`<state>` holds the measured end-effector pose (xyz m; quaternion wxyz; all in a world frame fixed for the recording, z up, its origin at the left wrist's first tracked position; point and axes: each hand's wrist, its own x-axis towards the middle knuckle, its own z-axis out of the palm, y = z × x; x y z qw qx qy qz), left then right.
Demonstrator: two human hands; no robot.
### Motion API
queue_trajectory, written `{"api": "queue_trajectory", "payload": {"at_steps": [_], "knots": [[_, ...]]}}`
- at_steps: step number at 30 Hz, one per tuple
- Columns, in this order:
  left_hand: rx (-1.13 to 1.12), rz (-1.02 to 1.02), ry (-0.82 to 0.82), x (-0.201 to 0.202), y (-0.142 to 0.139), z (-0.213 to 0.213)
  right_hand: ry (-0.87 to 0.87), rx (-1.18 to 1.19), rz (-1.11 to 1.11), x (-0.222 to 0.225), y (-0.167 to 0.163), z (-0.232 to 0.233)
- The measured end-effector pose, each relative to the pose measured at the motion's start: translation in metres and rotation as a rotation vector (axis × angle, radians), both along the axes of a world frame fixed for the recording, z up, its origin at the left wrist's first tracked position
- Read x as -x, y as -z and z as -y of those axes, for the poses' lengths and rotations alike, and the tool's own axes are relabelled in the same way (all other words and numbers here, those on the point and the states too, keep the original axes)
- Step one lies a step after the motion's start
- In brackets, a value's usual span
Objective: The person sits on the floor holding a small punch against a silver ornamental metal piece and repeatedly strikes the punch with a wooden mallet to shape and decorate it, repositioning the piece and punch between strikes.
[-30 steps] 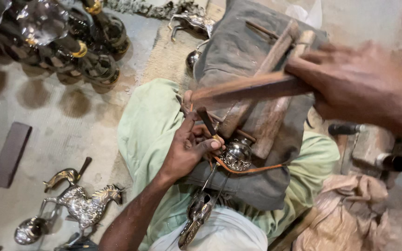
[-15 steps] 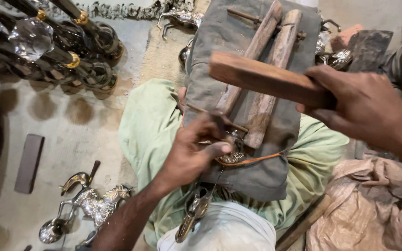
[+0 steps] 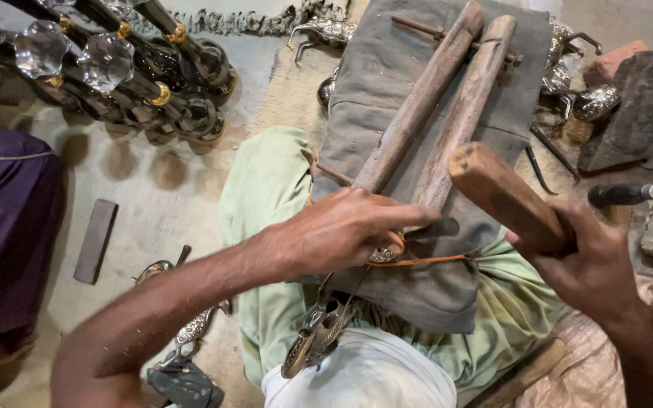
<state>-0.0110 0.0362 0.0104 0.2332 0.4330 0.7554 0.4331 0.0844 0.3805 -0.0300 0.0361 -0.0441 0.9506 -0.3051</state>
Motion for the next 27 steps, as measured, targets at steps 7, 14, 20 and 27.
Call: {"api": "queue_trajectory", "payload": {"at_steps": [7, 14, 20, 27], "knots": [[-0.034, 0.037, 0.053, 0.008, -0.006, 0.002, 0.177, -0.091, -0.030, -0.035, 0.019, -0.024], [-0.083, 0.073, 0.040, 0.013, -0.004, 0.013, 0.078, -0.231, -0.168, -0.035, 0.004, -0.023], [-0.166, 0.114, 0.037, 0.017, -0.002, 0.019, 0.027, -0.189, -0.169, -0.032, -0.002, -0.026], [-0.211, 0.117, 0.065, 0.023, 0.006, 0.027, 0.040, -0.215, -0.108, -0.028, -0.006, -0.021]]}}
